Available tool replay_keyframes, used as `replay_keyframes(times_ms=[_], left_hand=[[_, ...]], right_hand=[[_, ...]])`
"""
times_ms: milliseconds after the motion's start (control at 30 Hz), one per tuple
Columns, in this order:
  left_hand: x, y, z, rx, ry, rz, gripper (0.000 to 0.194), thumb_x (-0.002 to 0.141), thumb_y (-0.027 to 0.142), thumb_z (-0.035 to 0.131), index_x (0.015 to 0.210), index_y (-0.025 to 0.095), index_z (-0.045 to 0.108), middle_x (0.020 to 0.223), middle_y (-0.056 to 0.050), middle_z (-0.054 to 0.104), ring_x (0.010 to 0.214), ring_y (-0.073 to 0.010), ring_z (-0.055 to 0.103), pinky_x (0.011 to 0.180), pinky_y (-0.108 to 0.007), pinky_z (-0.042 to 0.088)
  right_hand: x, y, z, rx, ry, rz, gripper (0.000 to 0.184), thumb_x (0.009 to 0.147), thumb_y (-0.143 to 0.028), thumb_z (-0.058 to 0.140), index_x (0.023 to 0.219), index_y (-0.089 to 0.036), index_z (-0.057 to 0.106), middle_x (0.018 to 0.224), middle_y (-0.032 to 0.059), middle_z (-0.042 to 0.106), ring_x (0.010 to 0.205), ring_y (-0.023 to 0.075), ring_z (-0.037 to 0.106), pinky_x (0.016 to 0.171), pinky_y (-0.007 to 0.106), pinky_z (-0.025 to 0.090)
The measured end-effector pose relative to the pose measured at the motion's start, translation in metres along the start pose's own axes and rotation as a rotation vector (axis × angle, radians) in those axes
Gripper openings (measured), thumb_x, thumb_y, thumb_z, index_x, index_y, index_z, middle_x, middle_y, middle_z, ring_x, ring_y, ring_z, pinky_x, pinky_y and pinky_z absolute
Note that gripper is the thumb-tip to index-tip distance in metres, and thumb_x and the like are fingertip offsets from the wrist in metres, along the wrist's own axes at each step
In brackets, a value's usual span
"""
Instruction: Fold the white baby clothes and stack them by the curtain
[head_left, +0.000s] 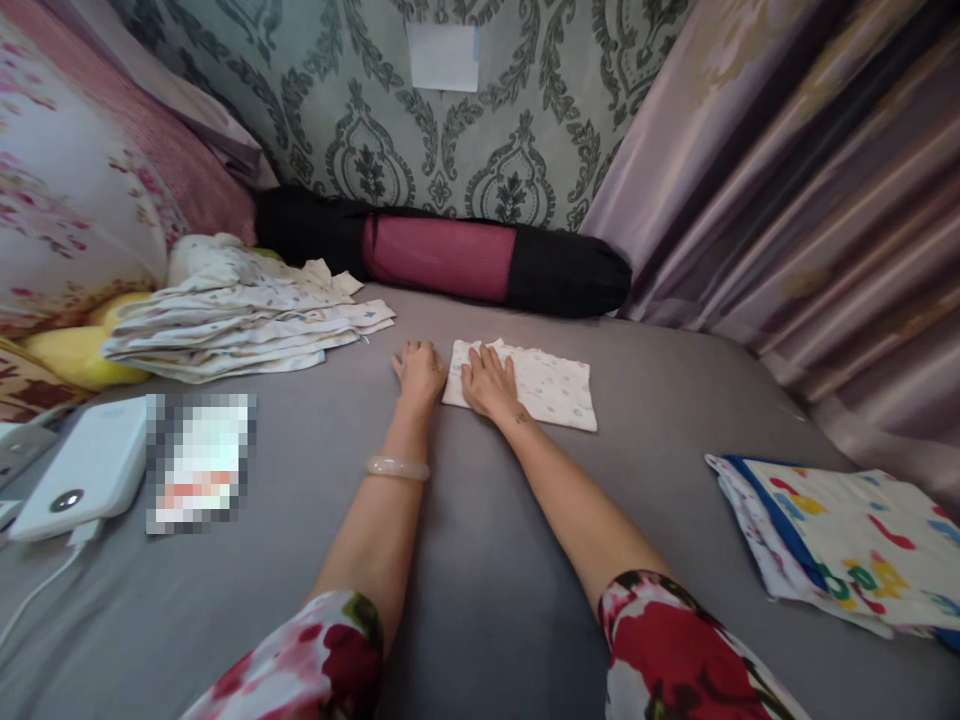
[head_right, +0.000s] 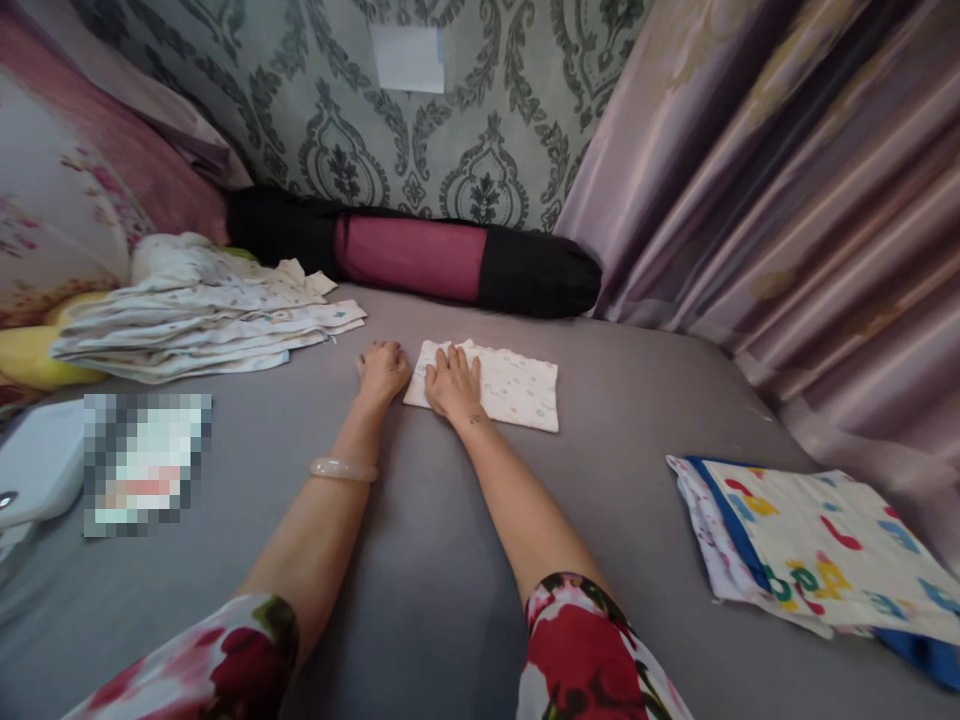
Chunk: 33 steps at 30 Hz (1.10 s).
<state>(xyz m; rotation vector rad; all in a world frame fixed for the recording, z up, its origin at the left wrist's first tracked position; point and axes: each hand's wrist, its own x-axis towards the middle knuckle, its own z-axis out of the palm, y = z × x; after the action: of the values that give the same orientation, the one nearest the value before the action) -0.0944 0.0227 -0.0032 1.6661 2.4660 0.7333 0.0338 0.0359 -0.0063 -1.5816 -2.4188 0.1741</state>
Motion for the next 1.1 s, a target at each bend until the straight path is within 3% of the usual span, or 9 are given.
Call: replay_keyframes(times_ms=[167,333,600,900,1100], left_hand=[[-0.001,0.001,-0.001,-0.008,0.002,-0.013,0.039,0.090,0.019,0.036,0.116,0.015,0.064,0.129,-0.017,0.060,0.135,-0.0323,0.040,0.110,-0.057,0.027],[0.001,0.002,-0.007,-0.034,-0.001,-0.034,0.039,0.090,0.018,0.034,0.117,0.015,0.063,0.125,-0.015,0.062,0.128,-0.0284,0.048,0.108,-0.049,0.031],[0.005,-0.001,-0.009,-0.026,0.004,-0.077,0.039,0.090,0.017,0.035,0.116,0.015,0.064,0.122,-0.015,0.065,0.121,-0.0269,0.053,0.104,-0.044,0.036],[0.005,0.006,-0.007,-0.032,0.009,-0.029,0.039,0.090,0.017,0.036,0.116,0.013,0.064,0.120,-0.017,0.065,0.120,-0.0276,0.054,0.102,-0.044,0.038],[-0.003,0.024,0.000,-0.055,0.036,0.154,0.039,0.091,0.015,0.033,0.119,0.015,0.060,0.125,-0.014,0.063,0.129,-0.0257,0.047,0.107,-0.044,0.034]], right_hand=[[0.000,0.002,-0.002,-0.005,-0.009,-0.001,0.053,0.100,-0.036,0.026,0.146,-0.013,0.038,0.155,0.0126,0.032,0.144,0.0261,0.023,0.116,0.051,0.012],[0.006,-0.011,-0.008,-0.002,-0.015,-0.016,0.052,0.099,-0.034,0.028,0.144,-0.010,0.040,0.154,0.0152,0.033,0.143,0.0279,0.024,0.115,0.053,0.013],[0.014,-0.032,0.005,0.023,-0.054,-0.058,0.053,0.100,-0.034,0.026,0.146,-0.010,0.037,0.156,0.0132,0.029,0.144,0.0245,0.023,0.116,0.049,0.013],[0.014,-0.028,0.001,0.056,-0.082,-0.068,0.052,0.099,-0.031,0.025,0.147,-0.010,0.036,0.156,0.0127,0.028,0.144,0.0249,0.023,0.116,0.050,0.014],[-0.002,0.001,-0.015,0.017,0.050,-0.021,0.050,0.099,-0.028,0.028,0.146,-0.012,0.038,0.155,0.0134,0.032,0.144,0.0250,0.023,0.116,0.052,0.008]])
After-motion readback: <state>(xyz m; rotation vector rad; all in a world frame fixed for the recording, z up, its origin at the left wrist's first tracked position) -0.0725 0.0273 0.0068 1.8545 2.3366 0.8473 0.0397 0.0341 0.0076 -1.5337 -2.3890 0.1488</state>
